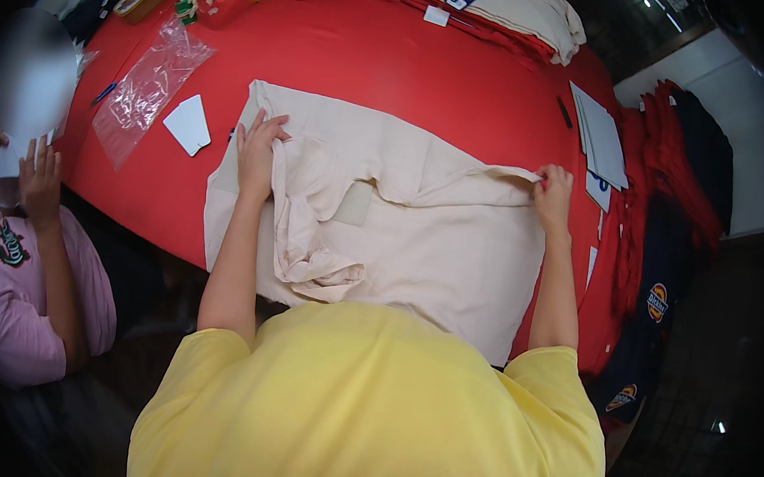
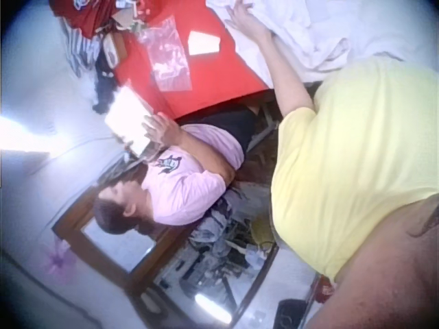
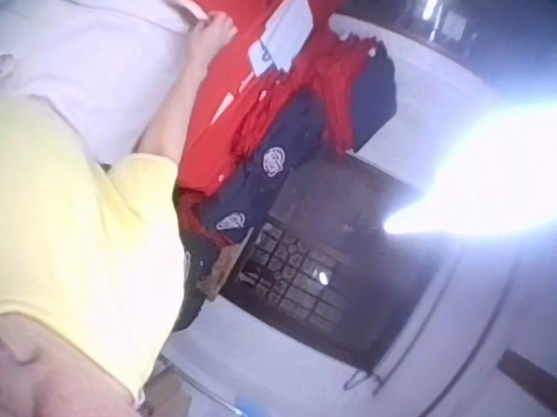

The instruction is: The person folds shirts on a table and places them into plastic bags.

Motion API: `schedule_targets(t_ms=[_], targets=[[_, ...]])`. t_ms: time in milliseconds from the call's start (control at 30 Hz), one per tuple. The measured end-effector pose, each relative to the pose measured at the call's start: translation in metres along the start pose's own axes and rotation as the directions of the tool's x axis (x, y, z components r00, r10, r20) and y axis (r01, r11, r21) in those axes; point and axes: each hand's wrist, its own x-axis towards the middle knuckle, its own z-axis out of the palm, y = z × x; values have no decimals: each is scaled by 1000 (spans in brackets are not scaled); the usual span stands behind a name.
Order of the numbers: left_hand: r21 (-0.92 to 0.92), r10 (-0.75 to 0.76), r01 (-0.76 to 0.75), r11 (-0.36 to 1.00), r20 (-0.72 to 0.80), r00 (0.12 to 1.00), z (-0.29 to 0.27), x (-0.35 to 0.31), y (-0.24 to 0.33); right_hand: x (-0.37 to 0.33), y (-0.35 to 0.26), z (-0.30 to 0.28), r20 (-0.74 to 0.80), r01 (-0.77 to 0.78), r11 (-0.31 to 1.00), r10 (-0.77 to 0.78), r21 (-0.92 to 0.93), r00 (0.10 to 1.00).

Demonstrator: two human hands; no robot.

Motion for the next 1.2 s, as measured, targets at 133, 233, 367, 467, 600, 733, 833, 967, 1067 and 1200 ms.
schedule_targets(t_ms=[133,233,367,467,600,733,833,967,1067,1200], targets=[[-23,4,-4,1000,7,1000,1,-4,-10,-85,1,-51,-89,-185,983,183,-16,979],[-56,2,1,998,45,999,5,1,-19,-150,5,-58,-34,-304,943,302,-136,953],[-128,-11,26,991,118,993,2,6,-22,-173,-8,-51,6,-434,888,440,-153,898],[-17,14,-9,1000,308,951,-21,13,-14,-147,-9,-45,-83,-534,845,530,-34,844],[33,82,-107,994,430,899,-37,15,-2,-84,-10,-9,-44,-529,781,573,331,818],[178,83,-169,969,412,908,-43,10,-1,-79,-24,26,135,-506,857,516,-100,846],[200,73,-169,965,413,908,-47,7,-1,-71,-19,29,170,-442,855,494,-270,852],[209,98,-193,959,395,914,-46,4,0,-74,-12,33,-4,-364,883,380,-295,925],[214,170,-237,948,292,941,-41,-1,-4,-71,-52,29,-73,-306,951,308,34,949],[43,244,-260,965,230,942,-42,-3,-9,-80,-223,-3,178,39,828,-166,559,970]])
